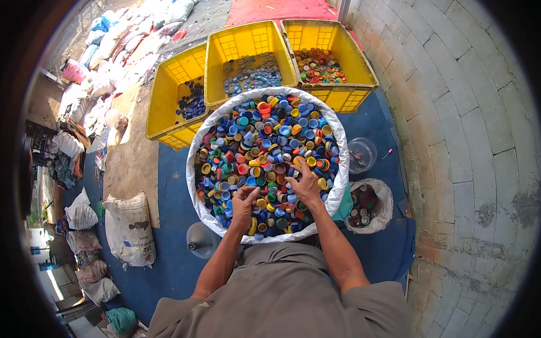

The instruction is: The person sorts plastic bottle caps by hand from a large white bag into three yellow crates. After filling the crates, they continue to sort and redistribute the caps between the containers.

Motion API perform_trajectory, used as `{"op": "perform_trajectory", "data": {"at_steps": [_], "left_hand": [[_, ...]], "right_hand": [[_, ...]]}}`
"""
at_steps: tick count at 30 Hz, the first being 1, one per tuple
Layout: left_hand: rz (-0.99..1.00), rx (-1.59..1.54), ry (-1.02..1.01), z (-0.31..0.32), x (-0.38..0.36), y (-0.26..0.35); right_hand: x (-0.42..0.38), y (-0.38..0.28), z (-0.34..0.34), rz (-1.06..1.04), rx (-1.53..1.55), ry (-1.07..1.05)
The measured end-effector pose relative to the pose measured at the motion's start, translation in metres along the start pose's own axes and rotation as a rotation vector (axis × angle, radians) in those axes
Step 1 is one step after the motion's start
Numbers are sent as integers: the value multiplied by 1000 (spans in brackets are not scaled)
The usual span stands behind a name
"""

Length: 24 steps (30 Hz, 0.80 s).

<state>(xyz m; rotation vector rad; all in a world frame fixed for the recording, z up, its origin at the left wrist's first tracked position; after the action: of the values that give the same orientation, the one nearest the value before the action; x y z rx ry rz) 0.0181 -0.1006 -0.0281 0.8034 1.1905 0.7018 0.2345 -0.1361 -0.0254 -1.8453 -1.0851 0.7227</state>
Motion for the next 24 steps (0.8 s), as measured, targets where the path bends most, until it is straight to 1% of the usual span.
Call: {"op": "perform_trajectory", "data": {"at_steps": [1, 2, 5, 6, 7, 9, 10, 13, 17, 21, 22, 24], "left_hand": [[69, 109, -20, 5, 5, 4], [161, 183, -9, 11, 14, 6], [470, 539, 8, 35, 45, 22], [478, 564, 4, 48, 52, 31], [488, 590, -2, 58, 60, 37], [528, 710, -6, 76, 81, 42], [605, 763, 13, 83, 95, 38], [670, 928, 12, 99, 119, 33], [506, 1039, 25, 112, 127, 33], [460, 1091, 58, 119, 125, 34], [435, 1053, 51, 120, 122, 36], [605, 951, 73, 117, 127, 29]], "right_hand": [[-5, -3, -7, 109, 79, 4], [-10, 9, -4, 166, 340, 43], [-30, 20, -19, 470, 1100, -38], [-36, 22, -22, 507, 1285, -80], [-43, 20, -25, 534, 1434, -70], [-57, 17, -31, 642, 1618, -7], [-62, 17, -35, 647, 1611, 4], [-76, 22, -42, 645, 1614, 29], [-88, 29, -53, 588, 1630, 30], [-93, 38, -57, 576, 1663, 14], [-93, 39, -59, 582, 1655, 10], [-90, 37, -61, 592, 1647, 22]]}}
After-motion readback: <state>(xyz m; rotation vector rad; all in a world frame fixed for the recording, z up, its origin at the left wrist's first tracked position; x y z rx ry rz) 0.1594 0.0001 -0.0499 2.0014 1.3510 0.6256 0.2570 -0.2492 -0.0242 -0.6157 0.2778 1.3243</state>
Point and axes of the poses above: each hand's wrist, its own x-axis towards the middle knuckle, its own z-axis out of the palm, y = z × x, the point moved 2 cm from there along x, towards the middle knuckle, and after that the axes turned 1 degree about y, right-handed, at the moved point
